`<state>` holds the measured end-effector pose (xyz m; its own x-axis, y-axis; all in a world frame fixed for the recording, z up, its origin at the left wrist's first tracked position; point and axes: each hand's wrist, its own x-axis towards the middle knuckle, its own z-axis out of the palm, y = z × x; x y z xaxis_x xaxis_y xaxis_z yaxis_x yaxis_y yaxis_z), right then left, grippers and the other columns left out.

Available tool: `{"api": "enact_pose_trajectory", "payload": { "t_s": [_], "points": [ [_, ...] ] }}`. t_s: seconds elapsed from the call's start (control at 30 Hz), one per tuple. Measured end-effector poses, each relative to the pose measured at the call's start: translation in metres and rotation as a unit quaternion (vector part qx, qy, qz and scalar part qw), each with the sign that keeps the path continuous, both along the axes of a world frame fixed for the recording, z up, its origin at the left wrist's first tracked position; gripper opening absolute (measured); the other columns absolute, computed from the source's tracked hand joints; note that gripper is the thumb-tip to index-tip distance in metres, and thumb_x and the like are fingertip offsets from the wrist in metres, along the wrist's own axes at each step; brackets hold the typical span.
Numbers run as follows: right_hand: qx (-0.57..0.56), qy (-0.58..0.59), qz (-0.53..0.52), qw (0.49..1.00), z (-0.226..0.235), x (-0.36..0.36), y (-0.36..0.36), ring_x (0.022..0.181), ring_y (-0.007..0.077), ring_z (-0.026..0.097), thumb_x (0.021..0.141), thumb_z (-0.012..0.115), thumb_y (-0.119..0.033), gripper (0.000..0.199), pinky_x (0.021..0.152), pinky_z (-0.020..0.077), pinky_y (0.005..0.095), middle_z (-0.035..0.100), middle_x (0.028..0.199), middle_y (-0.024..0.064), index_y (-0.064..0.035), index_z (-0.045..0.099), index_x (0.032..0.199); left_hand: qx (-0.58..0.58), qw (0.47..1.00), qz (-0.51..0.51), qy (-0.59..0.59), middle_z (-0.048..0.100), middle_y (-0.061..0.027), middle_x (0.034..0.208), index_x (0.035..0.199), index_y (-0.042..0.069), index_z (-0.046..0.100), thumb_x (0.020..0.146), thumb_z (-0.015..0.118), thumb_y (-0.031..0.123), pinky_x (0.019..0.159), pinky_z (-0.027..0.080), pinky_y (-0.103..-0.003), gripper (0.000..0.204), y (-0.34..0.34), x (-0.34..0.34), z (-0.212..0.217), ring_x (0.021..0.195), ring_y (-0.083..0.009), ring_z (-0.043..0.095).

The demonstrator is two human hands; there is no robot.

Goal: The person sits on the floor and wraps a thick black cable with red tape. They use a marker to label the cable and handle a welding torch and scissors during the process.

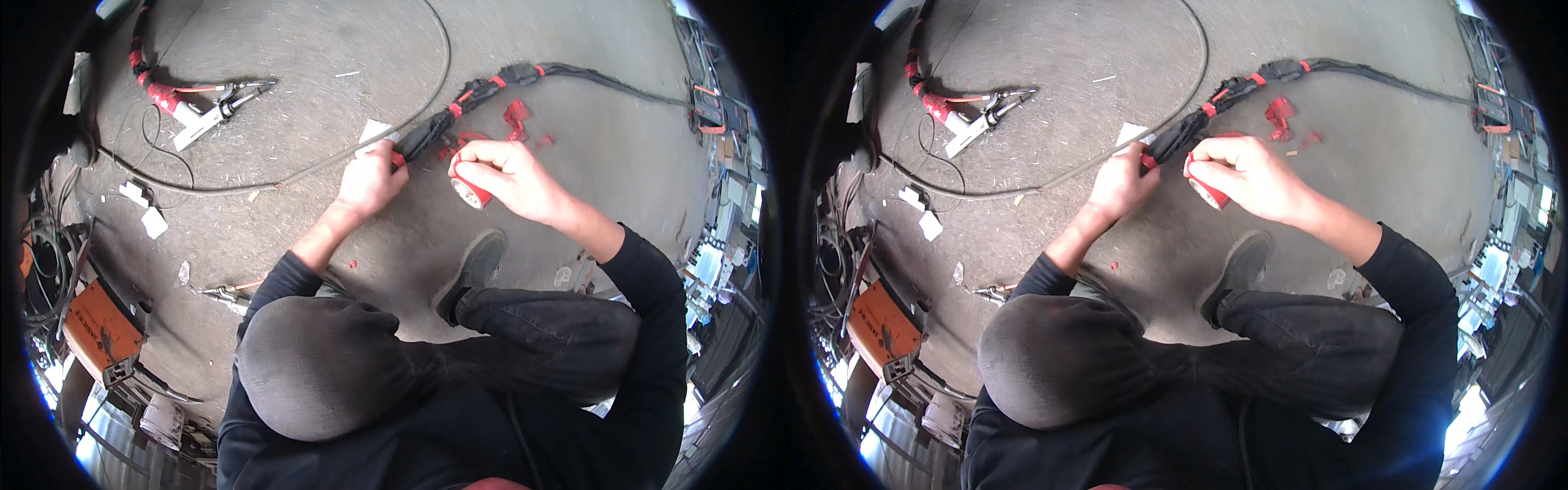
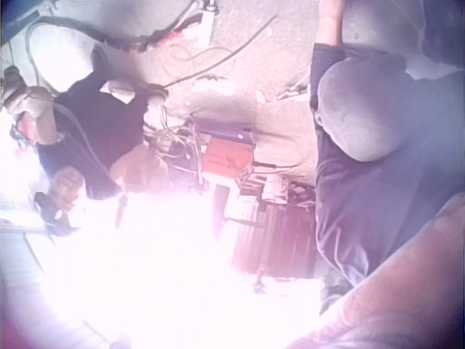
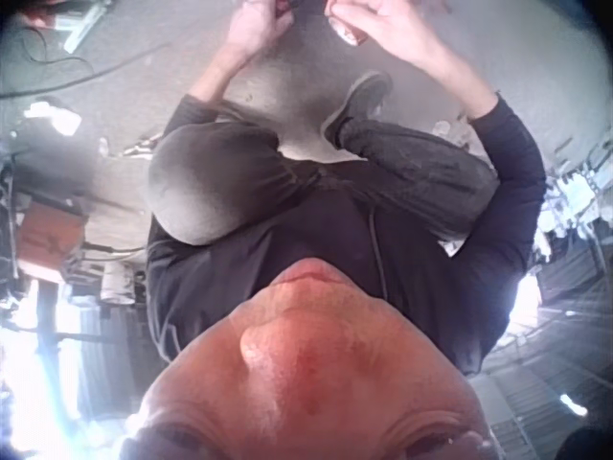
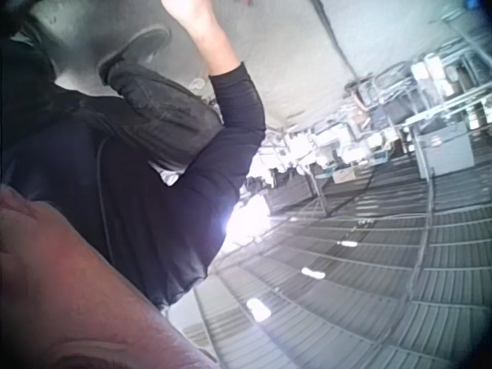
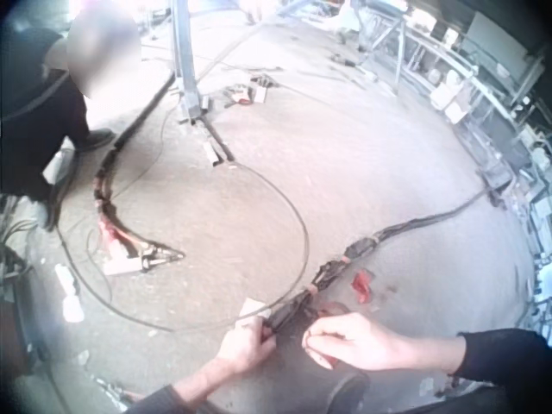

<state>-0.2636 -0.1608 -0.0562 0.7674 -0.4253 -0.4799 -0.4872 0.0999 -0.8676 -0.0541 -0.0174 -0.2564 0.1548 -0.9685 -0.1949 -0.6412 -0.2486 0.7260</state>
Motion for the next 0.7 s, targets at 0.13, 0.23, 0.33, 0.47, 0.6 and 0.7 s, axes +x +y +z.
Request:
{"api": "enact_pose_trajectory", "payload": {
  "t_s": [0.13,0.23,0.33,0.47,0.6,0.7],
  "points": [
    [-0.009,-0.011,0.026,1.0,0.009,0.023,0.006,0.08,0.0088,0.066,0.119,0.066,-0.015,0.02,0.074,0.0548,0.0292,0.072,0.09,0.0024,0.0024,0.075,0.111,0.103,0.986,-0.041,-0.125,0.083,-0.0212,0.095,0.107,0.003,0.068,0.101,0.07,0.019,0.073,0.066,-0.056,0.017,-0.013,-0.026,-0.007,0.081,-0.0402,0.083],
    [-0.009,0.036,0.041,0.998,0.015,0.051,0.013,0.098,0.0117,0.075,0.117,0.067,-0.01,0.02,0.088,0.0609,0.03,0.081,0.105,0.0063,0.0062,0.079,0.119,0.097,0.979,-0.069,-0.166,0.083,-0.0206,0.097,0.112,0.001,0.07,0.103,0.066,0.017,0.077,0.067,-0.057,0.019,-0.014,-0.023,0.007,0.088,-0.0428,0.083],
    [-0.078,-0.026,0.038,0.996,0.015,0.075,0.021,0.093,0.0121,0.074,0.115,0.07,-0.008,0.02,0.085,0.0613,0.0298,0.082,0.103,0.0072,0.0062,0.08,0.125,-0.05,0.991,-0.079,-0.094,0.075,-0.027,0.143,0.139,-0.003,0.068,0.105,0.065,0.013,0.111,0.062,-0.054,0.038,0.006,0.01,0.04,0.134,-0.0462,0.074],
    [0.019,-0.114,-0.039,0.993,0.018,0.096,0.032,0.099,0.014,0.077,0.113,0.074,-0.005,0.022,0.086,0.0616,0.0293,0.082,0.114,0.0084,0.0037,0.083,0.13,-0.02,0.475,0.002,0.88,0.06,-0.017,0.163,0.182,0.009,0.028,0.089,0.074,-0.006,0.12,0.057,-0.054,0.105,0.042,0.058,0.098,0.146,-0.0357,0.065],
    [-0.176,-0.19,0.026,0.966,0.027,0.123,0.043,0.096,0.0158,0.077,0.106,0.082,-0.002,0.025,0.084,0.0616,0.0296,0.079,0.112,0.0075,-0.0009,0.086,0.13,-0.058,0.667,0.09,0.737,0.071,-0.013,0.133,0.173,0.005,0.039,0.114,0.073,0.016,0.102,0.064,-0.045,0.069,0.062,0.067,0.138,0.117,-0.0249,0.076],
    [-0.279,-0.203,0.075,0.935,0.04,0.136,0.044,0.095,0.0154,0.077,0.103,0.084,-0.001,0.026,0.081,0.0614,0.0294,0.078,0.11,0.0076,-0.0014,0.087,0.129,-0.108,0.723,0.09,0.677,0.071,-0.0057,0.115,0.167,0.003,0.046,0.117,0.072,0.025,0.078,0.058,-0.031,0.06,0.074,0.072,0.15,0.09,-0.0143,0.071]
  ]
}}
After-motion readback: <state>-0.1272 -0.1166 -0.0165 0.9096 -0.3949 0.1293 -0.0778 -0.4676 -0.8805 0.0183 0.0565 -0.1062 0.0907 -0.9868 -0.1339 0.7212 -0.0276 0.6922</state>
